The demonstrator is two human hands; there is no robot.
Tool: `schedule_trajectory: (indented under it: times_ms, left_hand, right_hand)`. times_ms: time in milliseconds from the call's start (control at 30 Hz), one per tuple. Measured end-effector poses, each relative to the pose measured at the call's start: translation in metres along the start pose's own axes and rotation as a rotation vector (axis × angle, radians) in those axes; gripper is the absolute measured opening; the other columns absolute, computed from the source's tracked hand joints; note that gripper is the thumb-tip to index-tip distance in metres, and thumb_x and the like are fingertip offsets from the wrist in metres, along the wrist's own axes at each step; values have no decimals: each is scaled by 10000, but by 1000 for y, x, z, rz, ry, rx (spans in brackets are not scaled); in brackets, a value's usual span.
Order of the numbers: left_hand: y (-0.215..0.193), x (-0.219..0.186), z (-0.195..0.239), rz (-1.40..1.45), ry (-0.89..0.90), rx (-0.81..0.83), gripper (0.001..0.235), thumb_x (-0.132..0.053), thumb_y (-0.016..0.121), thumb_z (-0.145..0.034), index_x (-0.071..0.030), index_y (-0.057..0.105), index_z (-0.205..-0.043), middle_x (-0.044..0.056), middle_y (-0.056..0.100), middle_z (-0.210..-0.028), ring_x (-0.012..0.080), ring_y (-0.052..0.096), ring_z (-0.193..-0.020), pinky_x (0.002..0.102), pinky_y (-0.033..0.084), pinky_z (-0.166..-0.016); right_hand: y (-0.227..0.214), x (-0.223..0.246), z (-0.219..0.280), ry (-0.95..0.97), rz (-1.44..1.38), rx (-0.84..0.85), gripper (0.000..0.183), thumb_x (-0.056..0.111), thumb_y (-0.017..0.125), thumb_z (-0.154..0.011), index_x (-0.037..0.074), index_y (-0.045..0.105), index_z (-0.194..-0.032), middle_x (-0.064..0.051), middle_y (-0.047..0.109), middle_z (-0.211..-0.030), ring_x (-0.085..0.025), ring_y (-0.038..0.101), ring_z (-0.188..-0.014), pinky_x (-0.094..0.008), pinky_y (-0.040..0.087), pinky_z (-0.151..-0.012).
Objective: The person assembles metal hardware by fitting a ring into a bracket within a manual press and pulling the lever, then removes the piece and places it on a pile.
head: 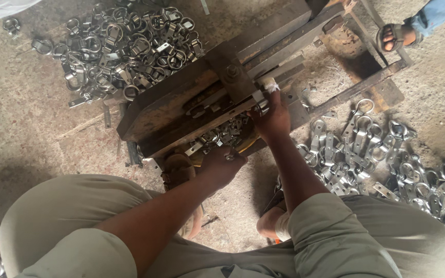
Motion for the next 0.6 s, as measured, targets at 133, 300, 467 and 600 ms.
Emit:
schedule_trajectory:
  times_ms: [133, 300, 467, 600]
  left_hand:
    - [2, 0, -1, 26, -14, 10, 321, -410, 773, -830, -115, 737, -950, 95, 743, -891, 183, 699, -775, 353, 554, -715]
    - [2, -4, -1, 23, 53, -3, 317, -402, 777, -830, -104, 742, -934, 85, 735, -894, 174, 696, -784, 353, 554, -717]
    - [2, -2, -1, 22, 30, -9, 314, -399, 775, -825, -106, 737, -930, 61, 732, -898, 169, 704, -792, 348, 561, -728]
    - [6, 4, -6, 99, 44, -8, 346, -392, 763, -828, -91, 726, -993, 110, 753, -913, 207, 708, -796, 363, 564, -724]
  right_hand:
    - [0, -1, 0, -77, 11, -16, 697, 212, 934, -736, 69, 490, -1253, -192, 706, -1271, -427, 656, -1157, -493, 565, -940]
    - [2, -3, 1, -95, 80, -2, 644, 185, 861, -819, 72, 493, -1336, -203, 710, -1211, -432, 654, -1127, -496, 569, -925]
    - [2, -5, 2, -65, 49, 9, 613, 207, 818, -858, 59, 497, -1360, -225, 682, -1155, -413, 674, -1065, -489, 576, -886]
    - [-5, 10, 1, -278, 110, -105, 586, 170, 830, -827, 43, 529, -1314, -233, 665, -1113, -450, 647, -1035, -524, 545, -871]
Point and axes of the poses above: each hand's wrist, its own z-axis away from the middle knuckle, its own y-axis out of the palm, x = y × z, the point moved 8 cm from there along -z, towards the middle knuckle
